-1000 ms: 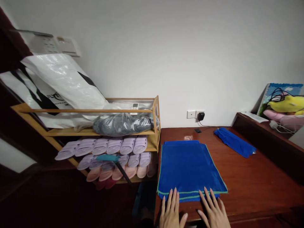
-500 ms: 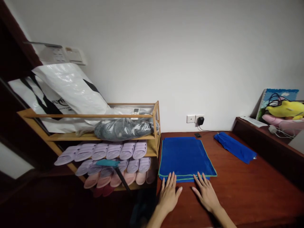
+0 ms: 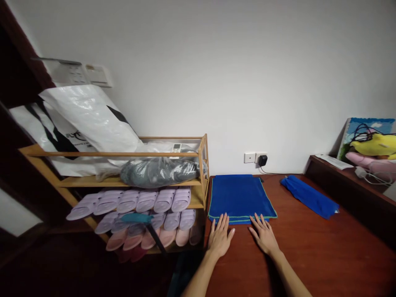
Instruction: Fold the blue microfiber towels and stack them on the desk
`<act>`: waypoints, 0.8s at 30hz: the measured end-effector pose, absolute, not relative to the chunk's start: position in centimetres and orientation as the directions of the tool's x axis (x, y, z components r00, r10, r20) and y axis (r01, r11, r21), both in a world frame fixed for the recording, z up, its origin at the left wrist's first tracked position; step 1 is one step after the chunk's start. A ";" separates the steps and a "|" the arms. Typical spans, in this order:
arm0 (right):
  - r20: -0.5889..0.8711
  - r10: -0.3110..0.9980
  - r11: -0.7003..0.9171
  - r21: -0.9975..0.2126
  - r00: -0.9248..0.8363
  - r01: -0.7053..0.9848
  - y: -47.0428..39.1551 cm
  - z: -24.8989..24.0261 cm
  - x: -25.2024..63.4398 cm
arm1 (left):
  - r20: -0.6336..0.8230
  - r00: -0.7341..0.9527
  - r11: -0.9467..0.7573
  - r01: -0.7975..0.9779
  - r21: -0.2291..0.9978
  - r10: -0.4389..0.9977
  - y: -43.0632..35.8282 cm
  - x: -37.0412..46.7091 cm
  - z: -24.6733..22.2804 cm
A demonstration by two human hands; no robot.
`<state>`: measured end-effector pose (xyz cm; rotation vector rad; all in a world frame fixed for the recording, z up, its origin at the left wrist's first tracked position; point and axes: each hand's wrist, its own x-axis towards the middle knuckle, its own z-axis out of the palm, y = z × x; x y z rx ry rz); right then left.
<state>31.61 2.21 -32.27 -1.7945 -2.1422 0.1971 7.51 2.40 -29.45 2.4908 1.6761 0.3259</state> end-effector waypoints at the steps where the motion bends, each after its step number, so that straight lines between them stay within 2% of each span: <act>1: 0.167 0.972 0.210 -0.319 -0.163 0.924 2.3 -32.4 32.3 | 0.144 0.364 -0.388 0.898 0.209 0.920 2.5 7.5 -29.8; 4: 0.188 0.973 0.185 -0.315 -0.130 0.931 1.9 -33.1 36.5 | 0.233 0.366 -0.411 0.892 0.189 0.901 2.7 7.5 -30.7; 9: 0.284 0.918 -0.193 -0.295 0.279 0.936 -0.7 -34.9 48.4 | 0.339 0.395 -0.461 0.876 0.143 0.854 2.7 7.4 -30.6; 13: 0.251 0.847 -0.388 -0.308 0.468 0.869 -1.3 -35.4 54.9 | 0.292 0.394 -0.448 0.882 0.145 0.871 2.7 7.5 -30.5; 19: 0.261 0.772 -0.480 -0.357 0.579 0.801 1.8 -35.4 57.8 | 0.237 0.381 -0.422 0.893 0.154 0.894 2.6 7.5 -30.5; 24: 0.171 0.723 -0.562 -0.419 0.670 0.713 3.8 -36.0 58.8 | 0.249 0.386 -0.427 0.894 0.137 0.888 2.5 7.4 -30.4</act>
